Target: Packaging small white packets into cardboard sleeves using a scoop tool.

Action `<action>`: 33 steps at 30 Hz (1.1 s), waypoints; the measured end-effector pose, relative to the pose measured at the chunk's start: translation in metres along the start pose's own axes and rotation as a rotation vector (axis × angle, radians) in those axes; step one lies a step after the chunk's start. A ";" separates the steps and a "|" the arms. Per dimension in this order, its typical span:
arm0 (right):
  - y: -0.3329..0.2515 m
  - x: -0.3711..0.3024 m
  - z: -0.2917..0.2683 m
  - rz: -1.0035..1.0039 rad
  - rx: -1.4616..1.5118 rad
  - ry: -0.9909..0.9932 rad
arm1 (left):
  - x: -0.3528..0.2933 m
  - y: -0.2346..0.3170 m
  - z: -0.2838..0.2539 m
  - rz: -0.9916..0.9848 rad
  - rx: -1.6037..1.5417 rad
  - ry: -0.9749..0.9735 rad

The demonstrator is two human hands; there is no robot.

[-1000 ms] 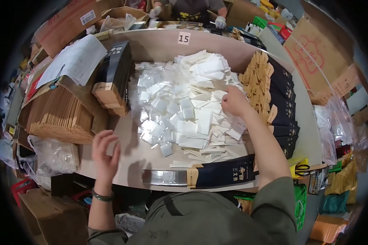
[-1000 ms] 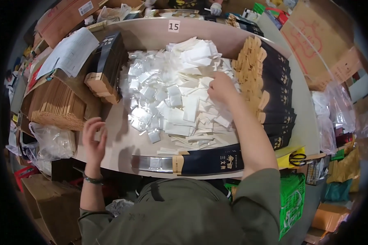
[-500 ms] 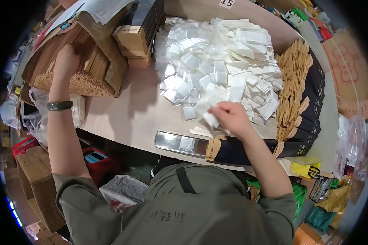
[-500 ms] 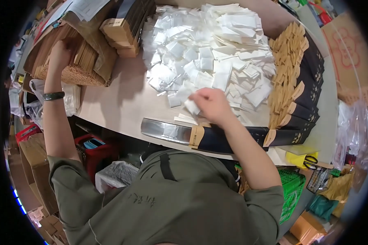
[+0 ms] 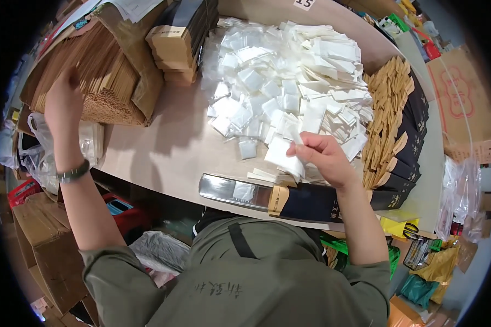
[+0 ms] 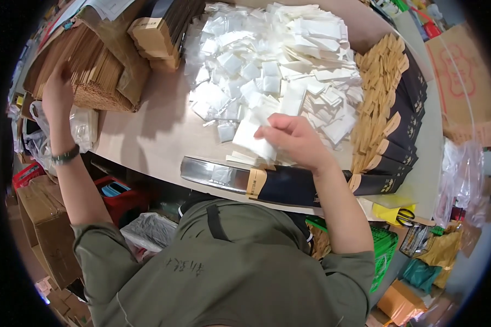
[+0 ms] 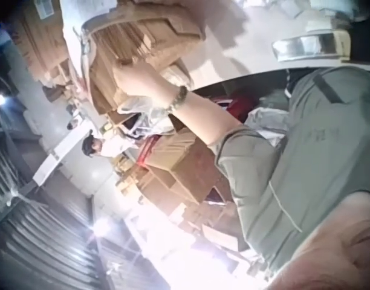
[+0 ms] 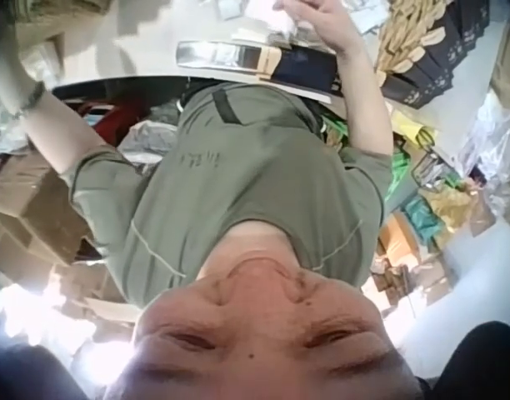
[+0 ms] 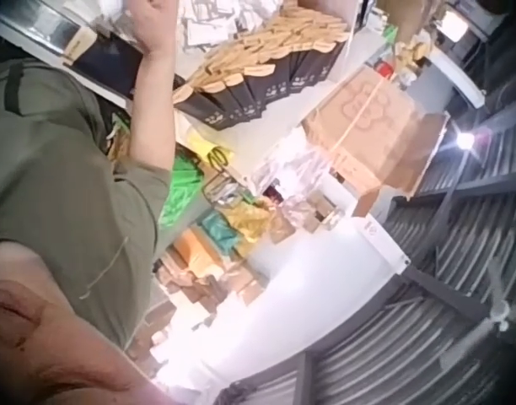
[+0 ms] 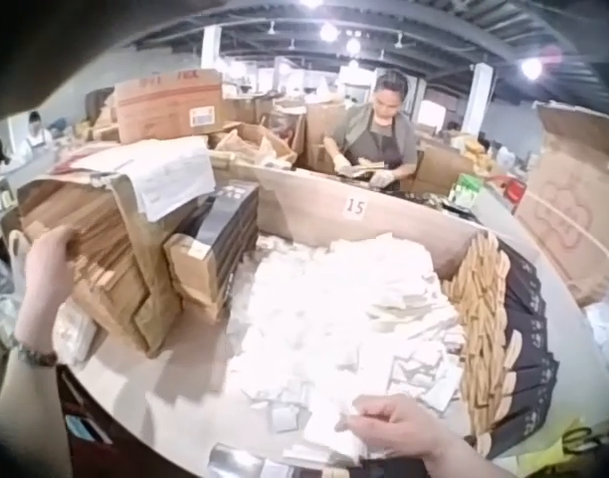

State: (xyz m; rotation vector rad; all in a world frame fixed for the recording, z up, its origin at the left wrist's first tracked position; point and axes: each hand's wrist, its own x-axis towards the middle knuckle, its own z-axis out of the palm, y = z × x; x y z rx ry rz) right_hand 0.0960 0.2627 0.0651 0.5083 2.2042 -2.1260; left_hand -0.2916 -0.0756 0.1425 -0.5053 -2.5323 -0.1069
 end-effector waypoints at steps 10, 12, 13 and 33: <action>0.052 0.008 0.115 -0.399 -0.961 -0.206 | -0.208 0.054 0.034 -0.374 -0.708 0.162; 0.055 0.003 0.121 -0.575 -1.154 -0.130 | -0.258 0.104 0.015 -0.294 -0.768 -0.303; 0.052 0.000 0.121 -0.576 -1.149 -0.146 | -0.268 0.121 0.001 -0.311 -0.936 -0.563; 0.049 -0.011 0.122 -0.314 -1.007 0.067 | -0.263 0.131 0.007 -0.207 -0.931 -0.768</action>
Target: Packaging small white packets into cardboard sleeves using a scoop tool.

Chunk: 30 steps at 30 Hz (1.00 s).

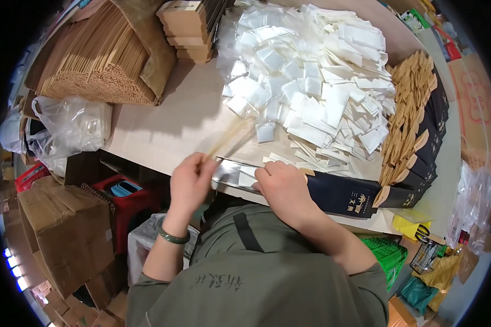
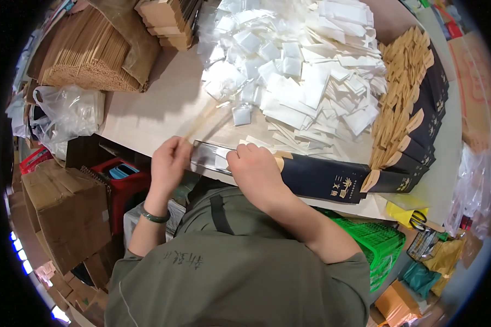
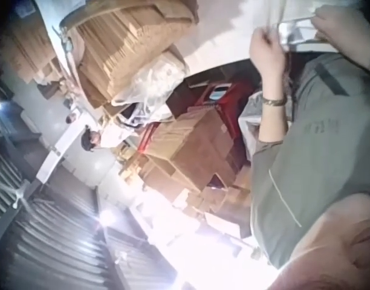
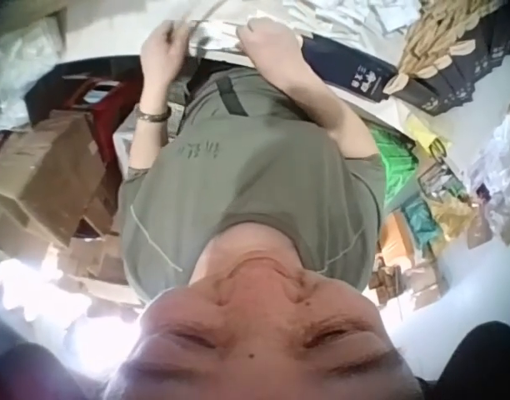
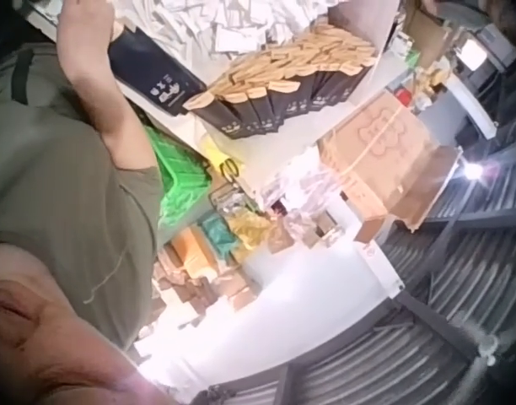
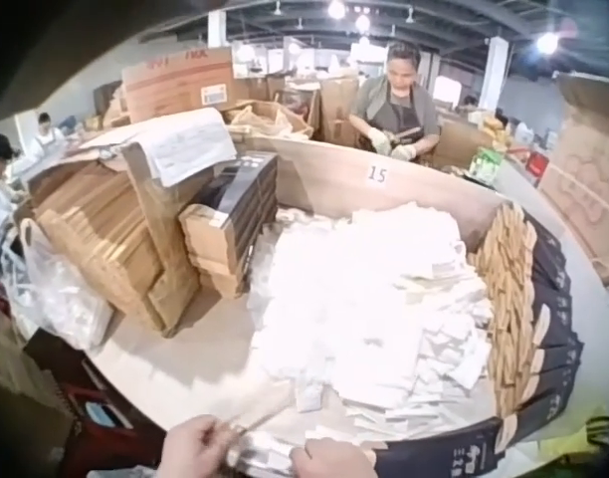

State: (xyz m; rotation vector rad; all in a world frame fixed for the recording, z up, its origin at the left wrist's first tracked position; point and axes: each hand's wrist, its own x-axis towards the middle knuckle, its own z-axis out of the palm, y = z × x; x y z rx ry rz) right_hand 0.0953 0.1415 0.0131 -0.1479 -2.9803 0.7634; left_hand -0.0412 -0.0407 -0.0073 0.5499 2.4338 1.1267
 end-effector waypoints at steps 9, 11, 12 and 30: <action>0.007 -0.012 -0.012 -0.085 0.057 0.156 | 0.008 -0.019 -0.033 0.117 -0.427 -0.318; 0.016 -0.030 -0.026 -0.068 0.046 0.304 | 0.012 -0.008 -0.049 0.185 -0.279 -0.411; 0.022 -0.040 -0.029 -0.062 0.048 0.307 | 0.016 -0.009 -0.055 0.187 -0.276 -0.416; 0.035 -0.059 -0.020 0.033 0.019 0.157 | 0.015 0.012 0.035 0.257 -0.108 -0.042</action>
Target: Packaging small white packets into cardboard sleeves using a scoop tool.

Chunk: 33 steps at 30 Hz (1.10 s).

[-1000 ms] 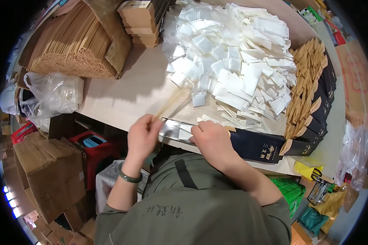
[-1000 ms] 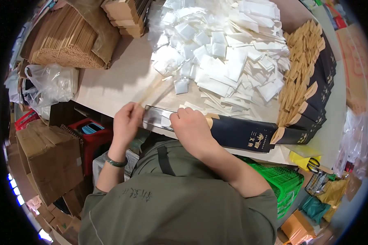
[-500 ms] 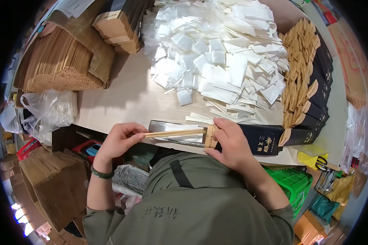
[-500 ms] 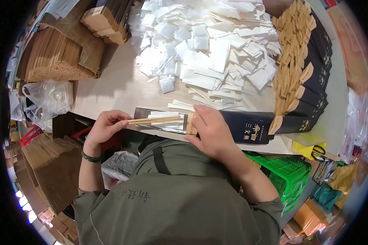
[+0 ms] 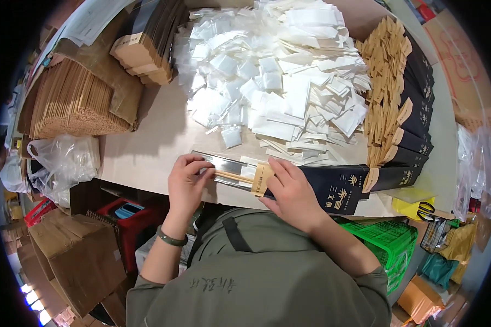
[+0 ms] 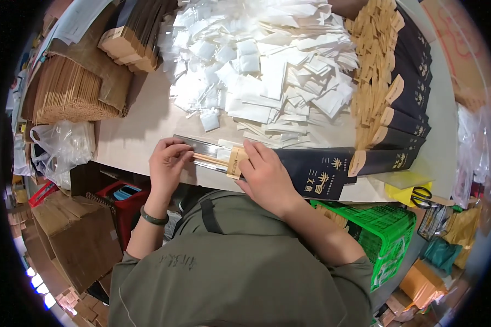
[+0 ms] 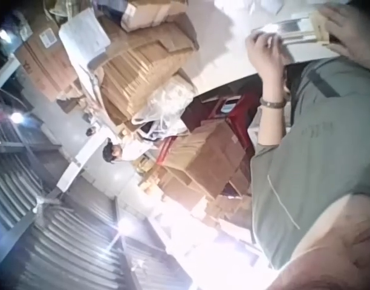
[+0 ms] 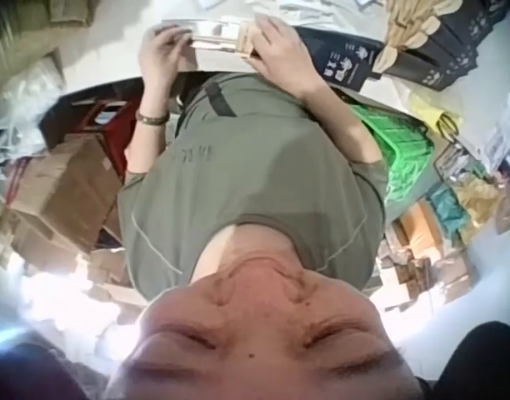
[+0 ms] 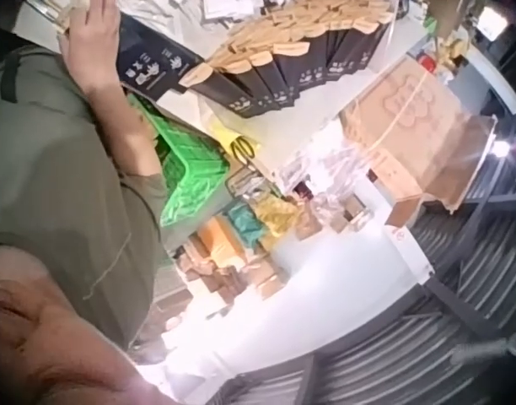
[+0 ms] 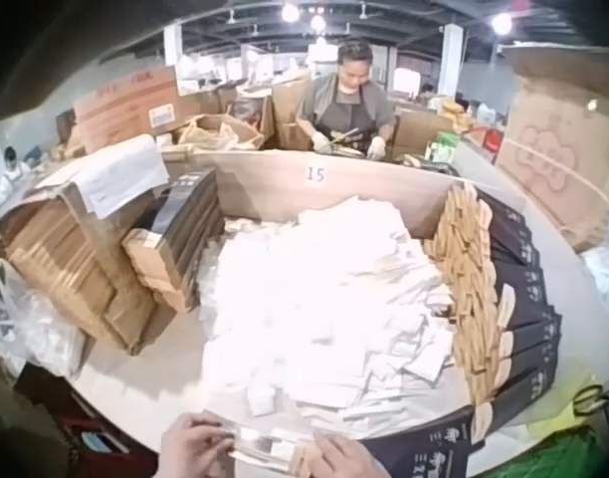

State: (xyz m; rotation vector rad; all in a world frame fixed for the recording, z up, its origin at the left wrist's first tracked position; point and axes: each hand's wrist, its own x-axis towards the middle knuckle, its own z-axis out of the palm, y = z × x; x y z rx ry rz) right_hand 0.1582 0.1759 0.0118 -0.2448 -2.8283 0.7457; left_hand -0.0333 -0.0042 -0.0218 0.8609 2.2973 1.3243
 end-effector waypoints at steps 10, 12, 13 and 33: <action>0.000 0.004 0.013 -0.200 0.036 0.304 | -0.014 0.056 -0.003 0.440 0.257 -0.239; -0.015 0.012 0.012 -0.274 0.152 0.189 | -0.009 0.049 -0.018 0.656 0.684 -0.137; -0.027 0.014 0.005 -0.304 0.104 0.220 | -0.005 0.032 -0.022 0.628 0.694 -0.218; 0.006 -0.010 -0.024 0.168 -0.047 -0.029 | -0.015 0.059 0.008 -0.126 0.276 -0.439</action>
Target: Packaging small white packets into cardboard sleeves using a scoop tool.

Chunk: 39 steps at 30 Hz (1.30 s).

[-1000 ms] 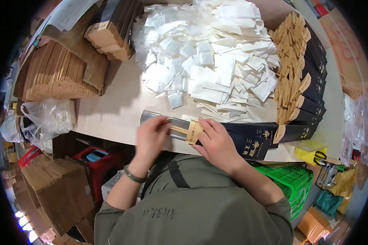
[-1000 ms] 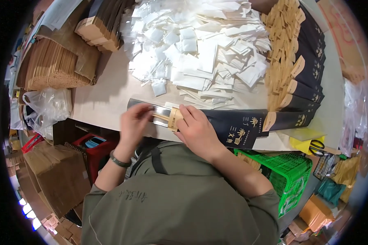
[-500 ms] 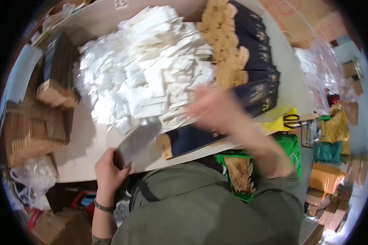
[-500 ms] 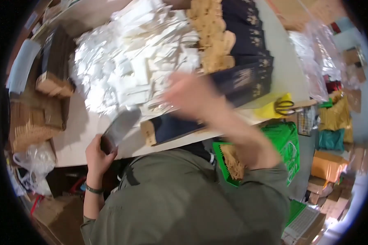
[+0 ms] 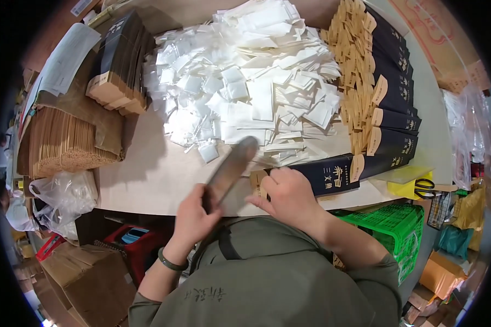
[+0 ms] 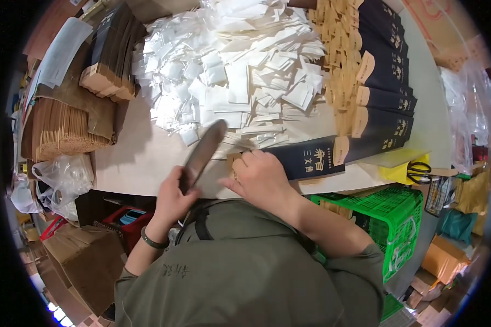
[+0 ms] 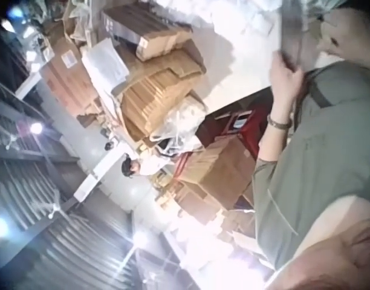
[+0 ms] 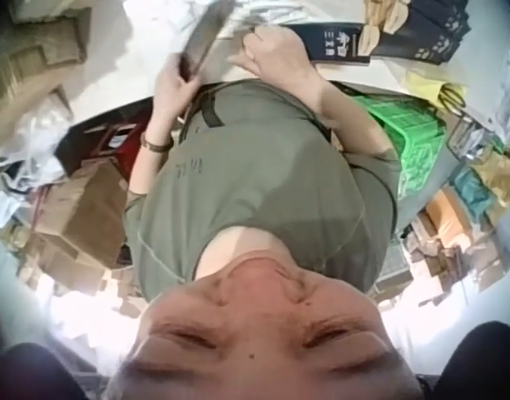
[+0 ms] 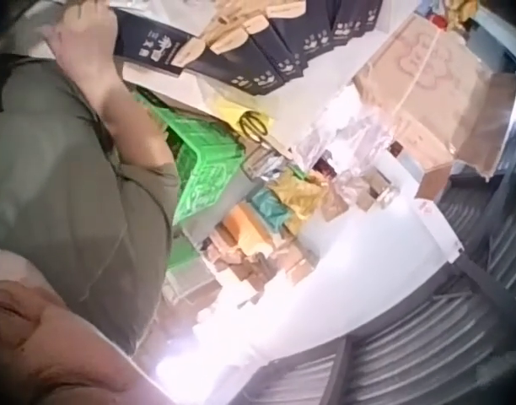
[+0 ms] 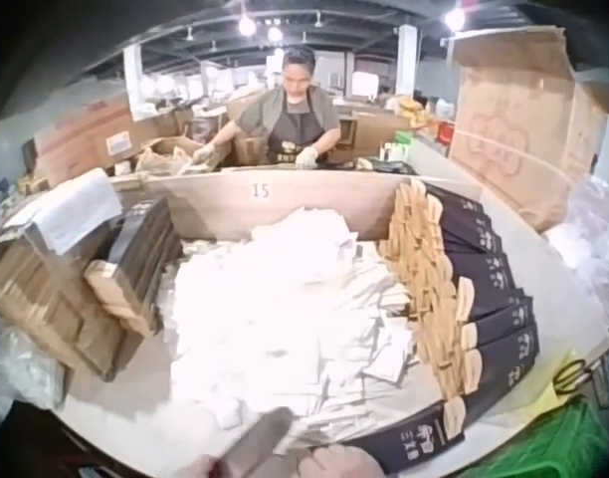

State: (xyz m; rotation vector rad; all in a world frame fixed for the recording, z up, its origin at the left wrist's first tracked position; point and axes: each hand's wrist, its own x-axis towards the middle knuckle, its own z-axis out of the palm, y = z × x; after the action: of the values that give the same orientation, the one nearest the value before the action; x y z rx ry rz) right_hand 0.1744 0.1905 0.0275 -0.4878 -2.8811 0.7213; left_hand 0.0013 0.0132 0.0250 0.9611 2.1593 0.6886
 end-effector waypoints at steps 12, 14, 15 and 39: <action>-0.012 0.018 0.041 0.249 0.228 0.045 | -0.012 -0.032 -0.035 0.318 0.462 -0.067; -0.029 0.019 0.048 0.146 0.301 0.097 | 0.004 -0.013 -0.030 0.333 0.492 -0.112; -0.027 0.019 0.042 0.149 0.297 0.106 | 0.014 -0.004 -0.025 0.496 0.435 -0.062; 0.112 -0.014 -0.020 0.475 0.369 0.398 | 0.137 0.108 0.061 0.938 0.502 -0.119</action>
State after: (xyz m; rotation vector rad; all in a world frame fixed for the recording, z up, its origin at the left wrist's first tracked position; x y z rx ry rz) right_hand 0.2231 0.2879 -0.0087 -1.1270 -2.2113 1.0500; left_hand 0.0236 0.1958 0.0106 2.2716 1.7200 0.4570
